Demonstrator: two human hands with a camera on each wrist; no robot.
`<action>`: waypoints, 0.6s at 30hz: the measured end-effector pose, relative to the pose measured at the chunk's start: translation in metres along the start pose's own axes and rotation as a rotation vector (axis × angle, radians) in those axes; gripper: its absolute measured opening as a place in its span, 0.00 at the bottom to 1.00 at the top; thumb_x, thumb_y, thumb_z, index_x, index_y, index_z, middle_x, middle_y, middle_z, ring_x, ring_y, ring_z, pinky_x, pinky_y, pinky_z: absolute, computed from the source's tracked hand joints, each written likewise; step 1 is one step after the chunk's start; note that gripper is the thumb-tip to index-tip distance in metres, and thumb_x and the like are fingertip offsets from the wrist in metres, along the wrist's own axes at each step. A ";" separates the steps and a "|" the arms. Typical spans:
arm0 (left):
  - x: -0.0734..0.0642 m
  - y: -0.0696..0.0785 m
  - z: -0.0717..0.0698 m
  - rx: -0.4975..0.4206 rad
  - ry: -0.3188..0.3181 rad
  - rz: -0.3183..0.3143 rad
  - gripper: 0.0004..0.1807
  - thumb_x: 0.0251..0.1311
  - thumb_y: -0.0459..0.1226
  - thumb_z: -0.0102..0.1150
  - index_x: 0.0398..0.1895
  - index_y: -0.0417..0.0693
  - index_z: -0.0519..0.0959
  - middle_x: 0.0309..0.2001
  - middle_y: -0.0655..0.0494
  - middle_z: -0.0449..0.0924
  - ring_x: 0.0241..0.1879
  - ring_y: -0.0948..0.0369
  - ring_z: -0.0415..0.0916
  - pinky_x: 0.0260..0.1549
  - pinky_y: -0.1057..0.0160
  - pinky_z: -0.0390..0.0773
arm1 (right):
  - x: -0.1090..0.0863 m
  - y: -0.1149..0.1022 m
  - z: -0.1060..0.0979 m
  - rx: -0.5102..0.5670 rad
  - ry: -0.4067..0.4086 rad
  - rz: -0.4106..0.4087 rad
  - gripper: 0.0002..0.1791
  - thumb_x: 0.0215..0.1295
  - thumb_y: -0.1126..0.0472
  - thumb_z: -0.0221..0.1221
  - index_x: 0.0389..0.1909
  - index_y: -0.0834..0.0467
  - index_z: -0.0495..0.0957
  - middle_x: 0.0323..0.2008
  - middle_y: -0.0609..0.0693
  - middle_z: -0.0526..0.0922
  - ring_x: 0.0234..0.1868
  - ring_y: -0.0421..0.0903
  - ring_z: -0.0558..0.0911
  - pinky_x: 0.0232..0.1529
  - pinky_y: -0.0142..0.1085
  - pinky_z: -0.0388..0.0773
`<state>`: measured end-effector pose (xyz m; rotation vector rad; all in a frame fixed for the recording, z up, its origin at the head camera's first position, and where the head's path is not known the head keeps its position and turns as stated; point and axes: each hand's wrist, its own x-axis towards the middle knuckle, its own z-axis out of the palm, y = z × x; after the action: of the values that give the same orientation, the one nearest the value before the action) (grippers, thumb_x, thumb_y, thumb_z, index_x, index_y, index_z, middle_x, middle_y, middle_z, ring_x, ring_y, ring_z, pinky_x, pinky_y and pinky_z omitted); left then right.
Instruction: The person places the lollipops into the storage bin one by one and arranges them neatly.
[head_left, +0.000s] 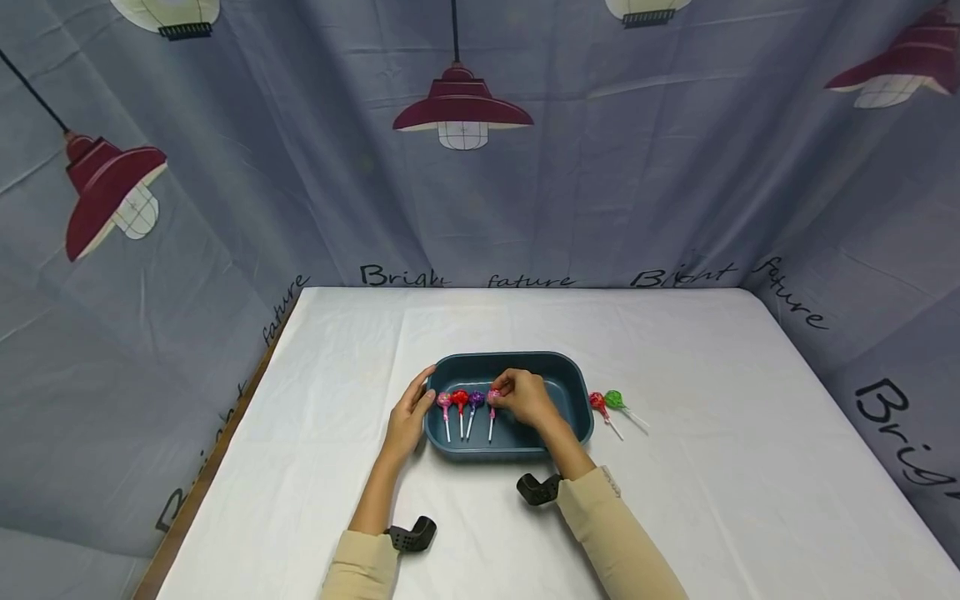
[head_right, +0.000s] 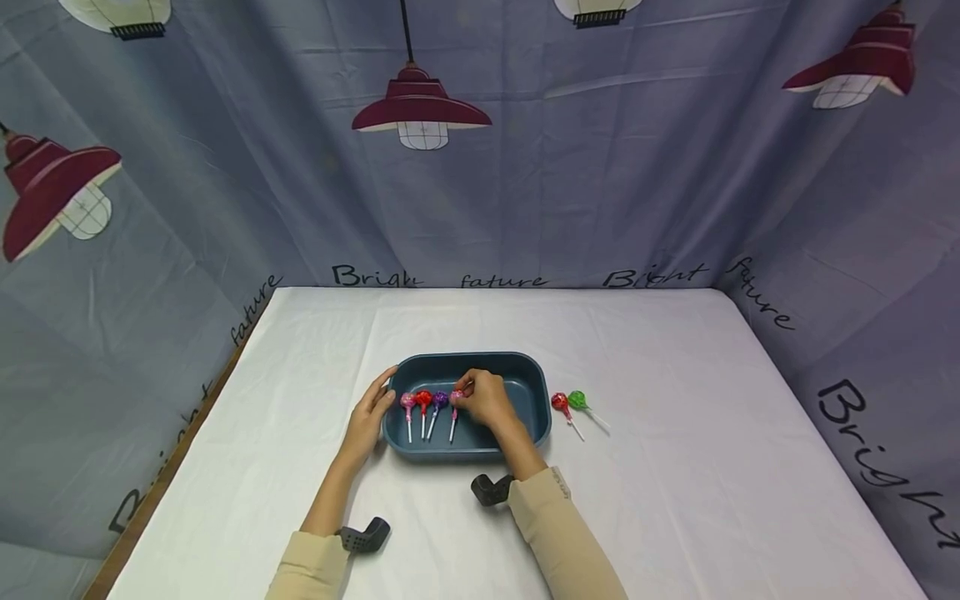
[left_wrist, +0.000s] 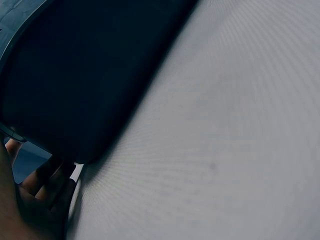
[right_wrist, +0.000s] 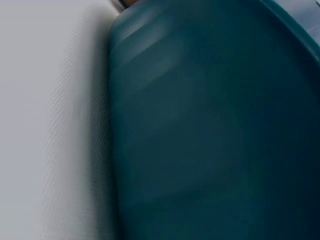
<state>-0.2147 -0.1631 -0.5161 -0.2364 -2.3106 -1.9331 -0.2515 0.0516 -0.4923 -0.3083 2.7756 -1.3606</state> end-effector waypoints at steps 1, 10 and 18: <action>0.000 0.000 0.000 -0.001 -0.001 0.000 0.22 0.67 0.35 0.47 0.65 0.47 0.66 0.64 0.47 0.63 0.64 0.50 0.57 0.61 0.54 0.60 | 0.000 -0.001 0.000 -0.007 0.001 0.002 0.08 0.49 0.66 0.68 0.30 0.62 0.80 0.23 0.49 0.80 0.27 0.42 0.77 0.29 0.35 0.75; 0.001 0.000 0.000 -0.002 -0.001 -0.002 0.22 0.67 0.34 0.47 0.65 0.47 0.66 0.64 0.47 0.63 0.64 0.50 0.58 0.61 0.55 0.60 | 0.002 0.000 0.003 -0.051 -0.013 0.007 0.08 0.50 0.65 0.68 0.29 0.62 0.79 0.23 0.49 0.79 0.26 0.41 0.76 0.27 0.33 0.74; 0.000 0.000 0.000 0.002 0.003 -0.011 0.22 0.67 0.34 0.47 0.65 0.47 0.66 0.64 0.46 0.63 0.64 0.50 0.58 0.61 0.55 0.60 | 0.002 0.001 0.006 -0.092 -0.018 -0.034 0.07 0.51 0.66 0.67 0.30 0.62 0.79 0.24 0.49 0.78 0.26 0.42 0.76 0.27 0.33 0.74</action>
<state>-0.2147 -0.1632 -0.5157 -0.2208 -2.3168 -1.9344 -0.2532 0.0467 -0.4969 -0.3703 2.8367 -1.2321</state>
